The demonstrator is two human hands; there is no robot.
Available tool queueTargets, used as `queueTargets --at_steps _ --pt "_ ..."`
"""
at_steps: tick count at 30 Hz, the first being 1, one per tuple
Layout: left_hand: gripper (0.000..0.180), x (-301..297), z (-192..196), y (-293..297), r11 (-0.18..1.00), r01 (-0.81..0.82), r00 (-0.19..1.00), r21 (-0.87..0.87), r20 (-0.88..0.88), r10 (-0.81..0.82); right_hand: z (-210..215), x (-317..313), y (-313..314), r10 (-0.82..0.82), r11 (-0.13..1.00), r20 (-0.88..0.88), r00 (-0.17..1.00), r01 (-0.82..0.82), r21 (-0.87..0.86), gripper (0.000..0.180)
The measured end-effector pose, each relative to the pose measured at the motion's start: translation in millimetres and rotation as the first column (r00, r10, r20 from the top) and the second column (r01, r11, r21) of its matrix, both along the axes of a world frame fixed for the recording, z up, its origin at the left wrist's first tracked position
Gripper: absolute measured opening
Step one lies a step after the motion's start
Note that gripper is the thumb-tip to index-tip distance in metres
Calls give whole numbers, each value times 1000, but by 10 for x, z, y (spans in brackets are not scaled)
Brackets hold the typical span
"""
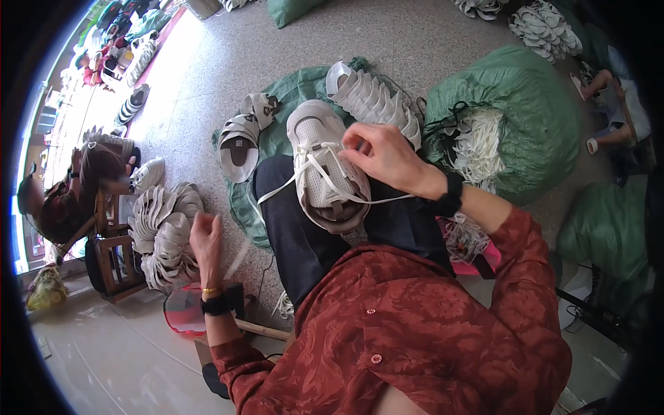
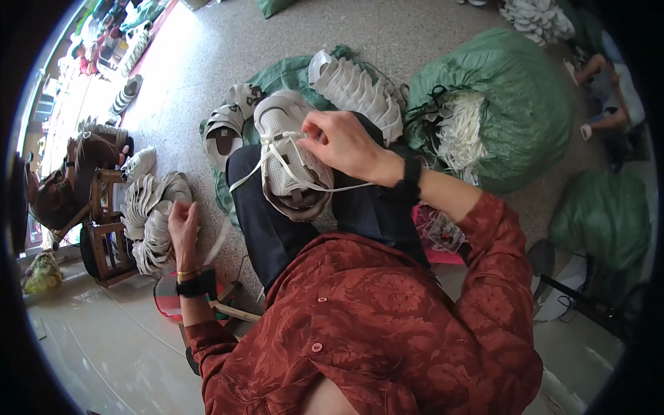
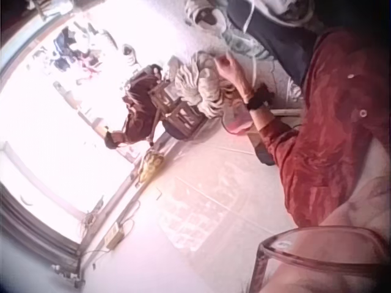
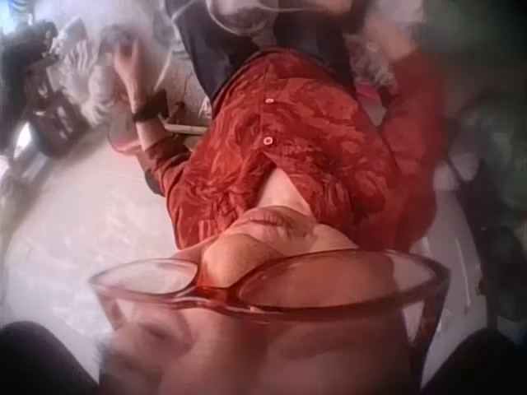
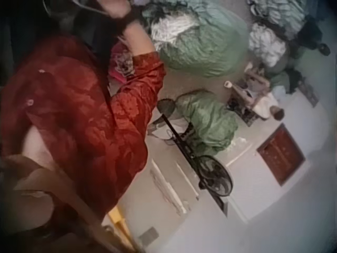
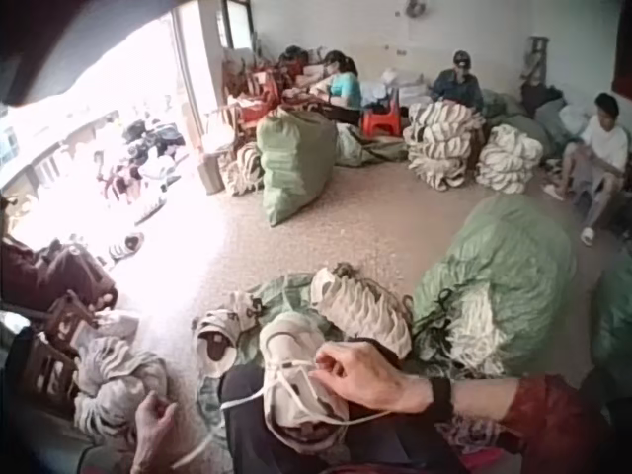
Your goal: Lacing a white shoe in a shoe manufacturing workshop.
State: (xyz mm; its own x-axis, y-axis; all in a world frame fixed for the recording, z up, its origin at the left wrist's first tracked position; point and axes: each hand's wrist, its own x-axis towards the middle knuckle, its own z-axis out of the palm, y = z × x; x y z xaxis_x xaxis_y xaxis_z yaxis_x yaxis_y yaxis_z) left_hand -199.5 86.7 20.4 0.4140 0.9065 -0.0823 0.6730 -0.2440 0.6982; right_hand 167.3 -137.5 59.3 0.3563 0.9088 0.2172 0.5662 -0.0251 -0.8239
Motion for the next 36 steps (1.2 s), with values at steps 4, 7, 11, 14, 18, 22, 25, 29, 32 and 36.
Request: queueTargets --at_steps 4,7,11,14,18,22,25,29,32,36 --pt "13 941 178 -294 960 252 907 -119 376 -192 -54 44 316 55 998 130 990 -60 28 19" --pt "13 1449 171 -377 920 378 840 -105 457 -293 -12 48 370 97 995 145 985 -97 -4 15" --pt "12 1849 243 -450 867 484 802 -120 456 -385 22 66 381 98 994 182 978 -104 28 10" --pt "12 1943 278 -470 859 501 782 -105 479 -398 -10 82 390 83 995 187 979 -92 37 8" --pt "11 1924 324 -459 826 546 777 -139 453 -437 -49 41 427 52 993 74 996 -60 105 7" --pt "10 1881 351 -404 787 583 781 -202 408 -474 -66 57 466 102 993 -355 929 -116 -16 9" --pt "9 1891 373 -360 772 591 783 -232 395 -480 -121 122 494 112 980 -581 806 -187 -71 11" --pt "12 1903 457 -336 750 614 772 -247 385 -505 -167 137 494 126 972 -660 741 -224 -66 13" --pt "13 1905 492 -285 728 650 751 -216 327 -574 -159 150 504 136 974 -680 721 -223 -42 11" --pt "14 1910 478 -233 691 697 707 -192 346 -618 -179 146 524 168 971 -677 716 -240 -13 11"
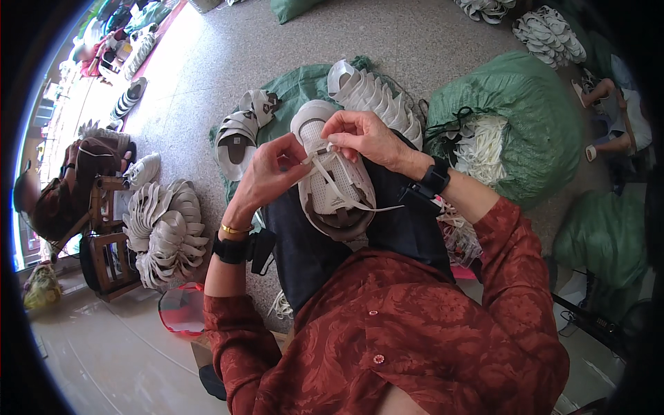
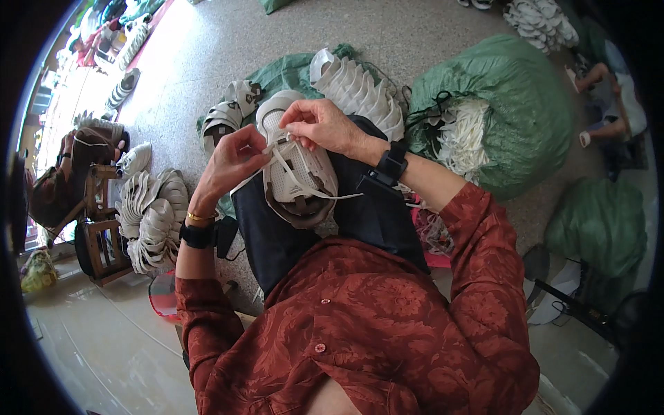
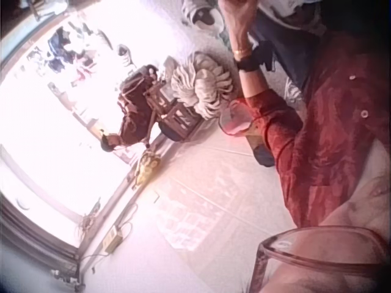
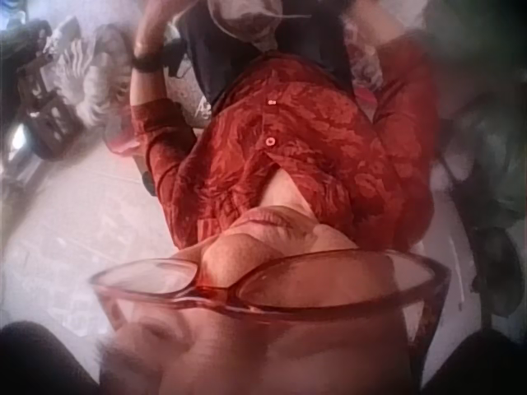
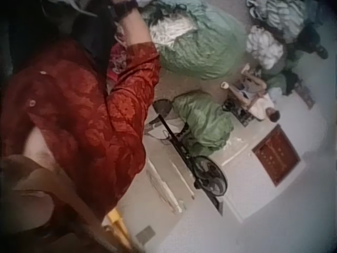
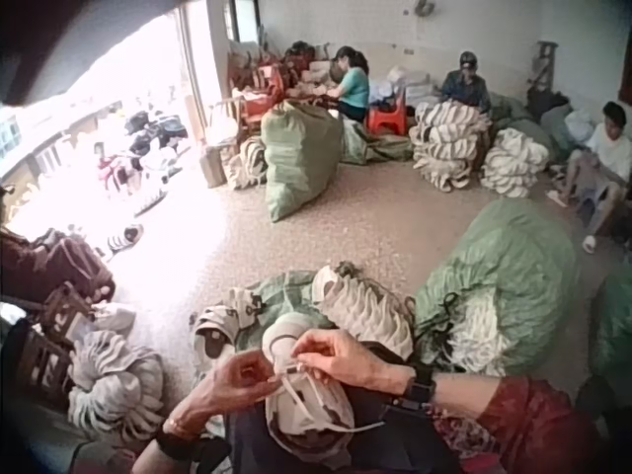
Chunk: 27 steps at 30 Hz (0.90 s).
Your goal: Lacing a white shoe in a shoe manufacturing workshop.
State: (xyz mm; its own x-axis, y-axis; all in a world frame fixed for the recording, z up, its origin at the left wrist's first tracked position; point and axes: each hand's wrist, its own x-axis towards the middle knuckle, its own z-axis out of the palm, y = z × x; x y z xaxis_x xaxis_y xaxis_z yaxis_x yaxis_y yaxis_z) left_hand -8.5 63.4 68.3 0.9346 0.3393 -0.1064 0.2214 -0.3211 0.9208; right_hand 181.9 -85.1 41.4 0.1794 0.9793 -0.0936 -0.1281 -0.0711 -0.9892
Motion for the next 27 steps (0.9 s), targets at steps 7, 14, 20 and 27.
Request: queueTargets --at_steps 7,14,20,27 --pt "14 77 -11 -57 957 -138 990 254 -6 144 -18 10 -18 6 1000 40 999 -6 8 13" --pt "14 161 -31 -305 741 -284 958 608 214 191 32 43 -143 67 997 76 995 -68 21 12" --pt "12 66 -172 -347 939 -289 953 186 151 264 -55 75 -106 33 999 45 998 -34 23 13" --pt "8 16 -148 -234 969 -225 973 -100 28 229 60 56 -13 64 994 188 980 -80 74 14"
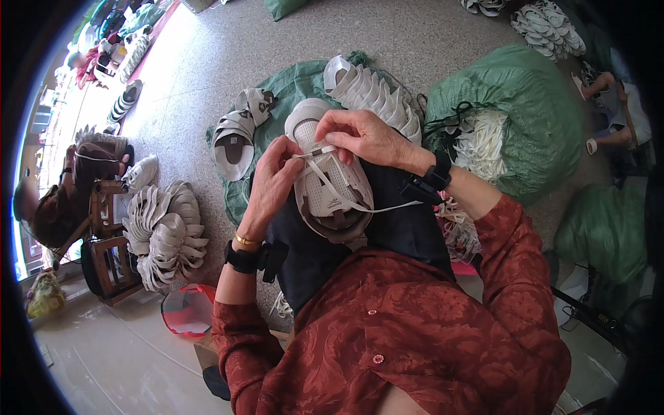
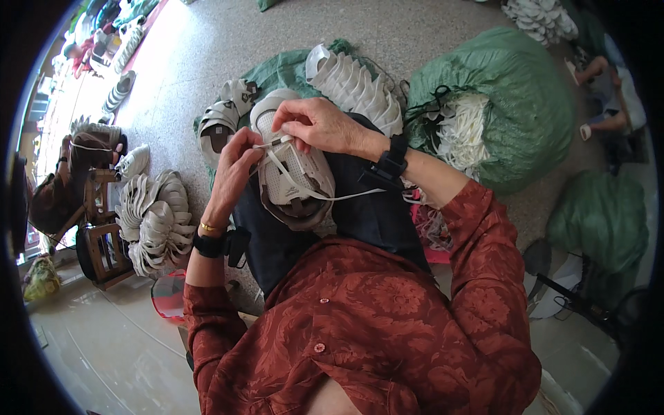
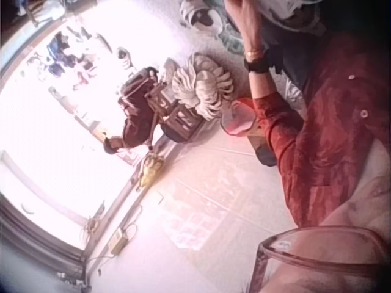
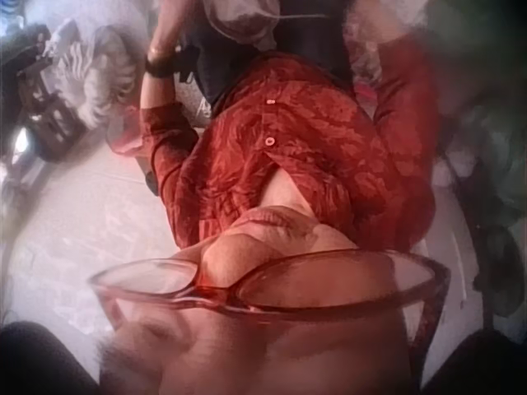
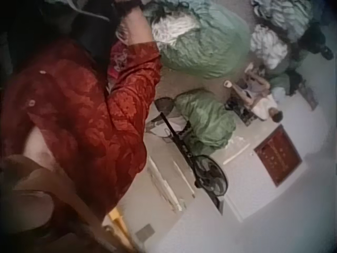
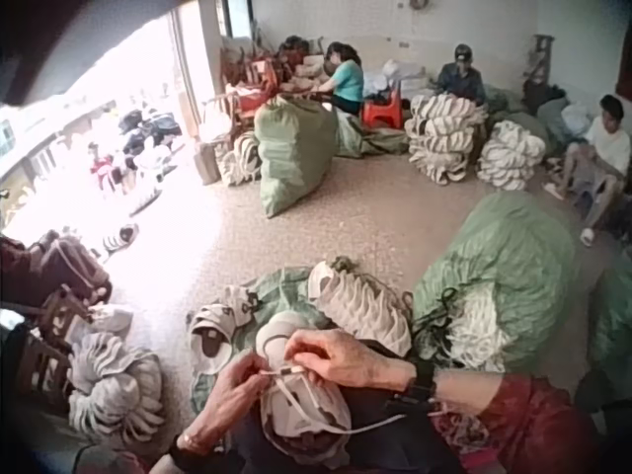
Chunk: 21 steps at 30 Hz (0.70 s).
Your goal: Lacing a white shoe in a shoe manufacturing workshop.
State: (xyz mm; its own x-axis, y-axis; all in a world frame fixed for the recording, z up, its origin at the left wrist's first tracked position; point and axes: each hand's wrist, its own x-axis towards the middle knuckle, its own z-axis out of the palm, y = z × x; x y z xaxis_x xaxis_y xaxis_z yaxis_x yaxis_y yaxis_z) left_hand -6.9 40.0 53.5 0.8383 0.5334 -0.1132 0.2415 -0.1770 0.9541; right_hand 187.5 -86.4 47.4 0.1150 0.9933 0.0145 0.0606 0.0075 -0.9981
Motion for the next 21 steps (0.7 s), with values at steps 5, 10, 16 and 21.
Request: queueTargets --at_steps 5,10,16,21 --pt "15 15 22 56 988 1 998 -152 -55 -9 28 23 -8 -45 999 208 977 45 8 13" --pt "14 -54 -15 108 934 28 999 -357 -7 -32 7 31 -17 -42 999 135 990 47 -28 12" --pt "14 -65 -35 106 918 48 999 -393 27 -41 -121 55 4 -48 996 13 999 48 -69 13" --pt "15 -92 -17 73 946 37 999 -321 -2 -39 -115 54 -40 -36 995 -36 999 33 -89 12"
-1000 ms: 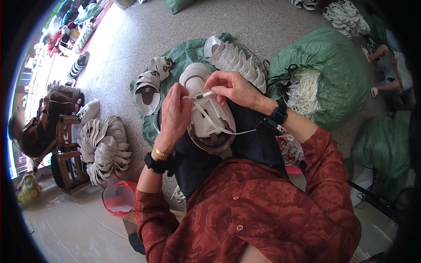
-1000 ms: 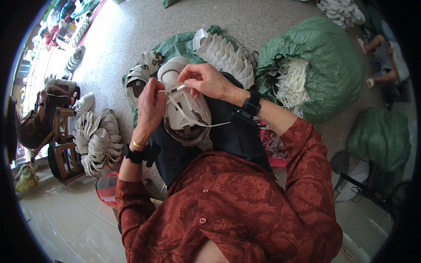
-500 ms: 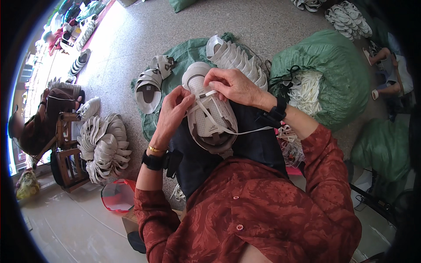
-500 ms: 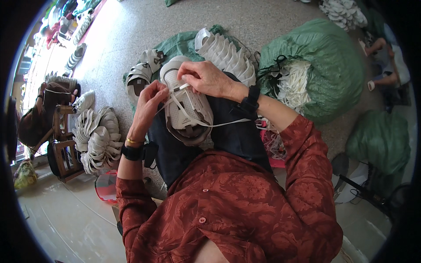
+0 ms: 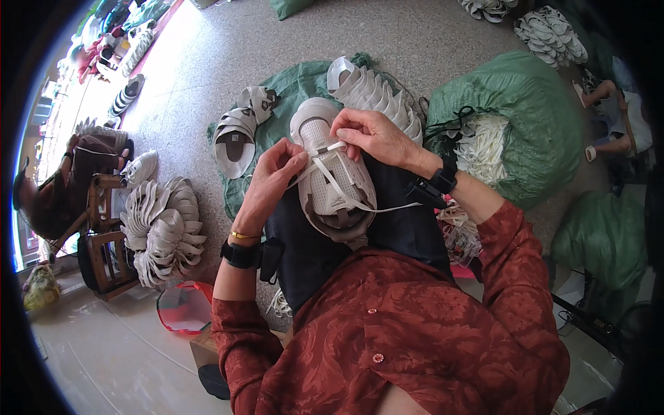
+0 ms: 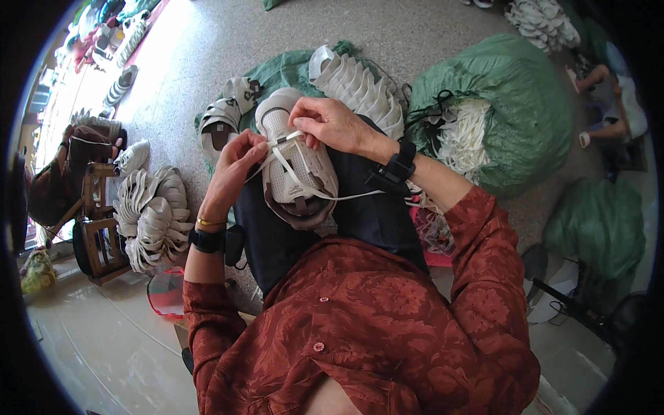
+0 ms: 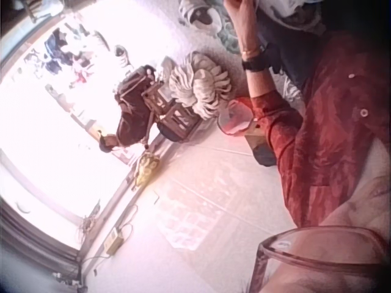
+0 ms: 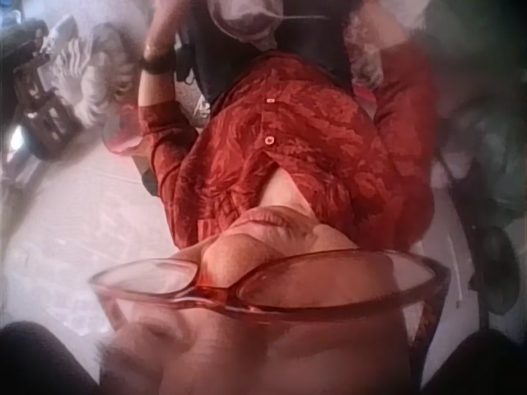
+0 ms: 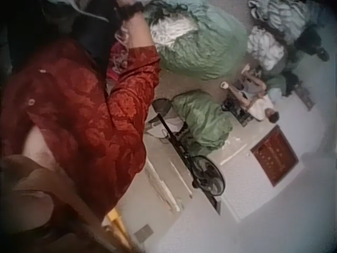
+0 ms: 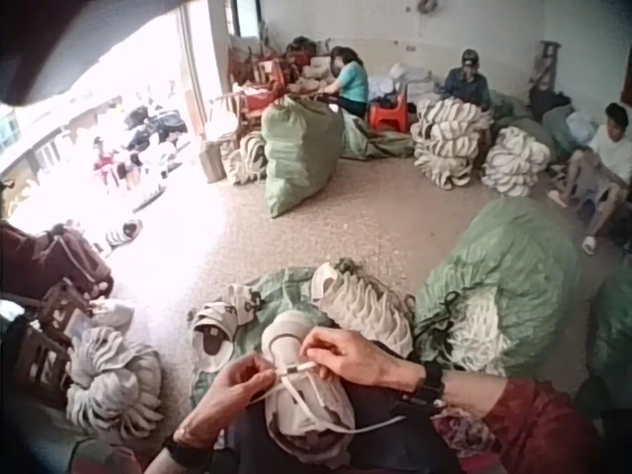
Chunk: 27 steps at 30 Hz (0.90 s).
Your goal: Lacing a white shoe in a shoe manufacturing workshop.
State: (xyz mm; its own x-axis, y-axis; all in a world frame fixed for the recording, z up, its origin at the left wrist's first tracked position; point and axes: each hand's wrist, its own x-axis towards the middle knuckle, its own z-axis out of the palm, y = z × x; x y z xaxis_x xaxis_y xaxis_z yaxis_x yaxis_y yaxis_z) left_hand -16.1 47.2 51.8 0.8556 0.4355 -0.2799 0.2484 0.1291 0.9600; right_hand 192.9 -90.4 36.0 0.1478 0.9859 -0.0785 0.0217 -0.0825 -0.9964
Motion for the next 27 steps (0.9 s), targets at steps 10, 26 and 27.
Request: queueTargets --at_steps 10,26,27 --pt "10 -26 -23 -16 998 -14 999 -61 48 16 283 -245 -145 -248 961 459 853 156 229 22" --pt "8 9 -113 -140 979 -112 987 170 136 90 358 -216 -556 -16 998 475 880 41 -43 19" --pt "8 10 -94 -153 976 -103 988 191 137 77 374 -148 -659 1 995 455 891 47 -93 19"
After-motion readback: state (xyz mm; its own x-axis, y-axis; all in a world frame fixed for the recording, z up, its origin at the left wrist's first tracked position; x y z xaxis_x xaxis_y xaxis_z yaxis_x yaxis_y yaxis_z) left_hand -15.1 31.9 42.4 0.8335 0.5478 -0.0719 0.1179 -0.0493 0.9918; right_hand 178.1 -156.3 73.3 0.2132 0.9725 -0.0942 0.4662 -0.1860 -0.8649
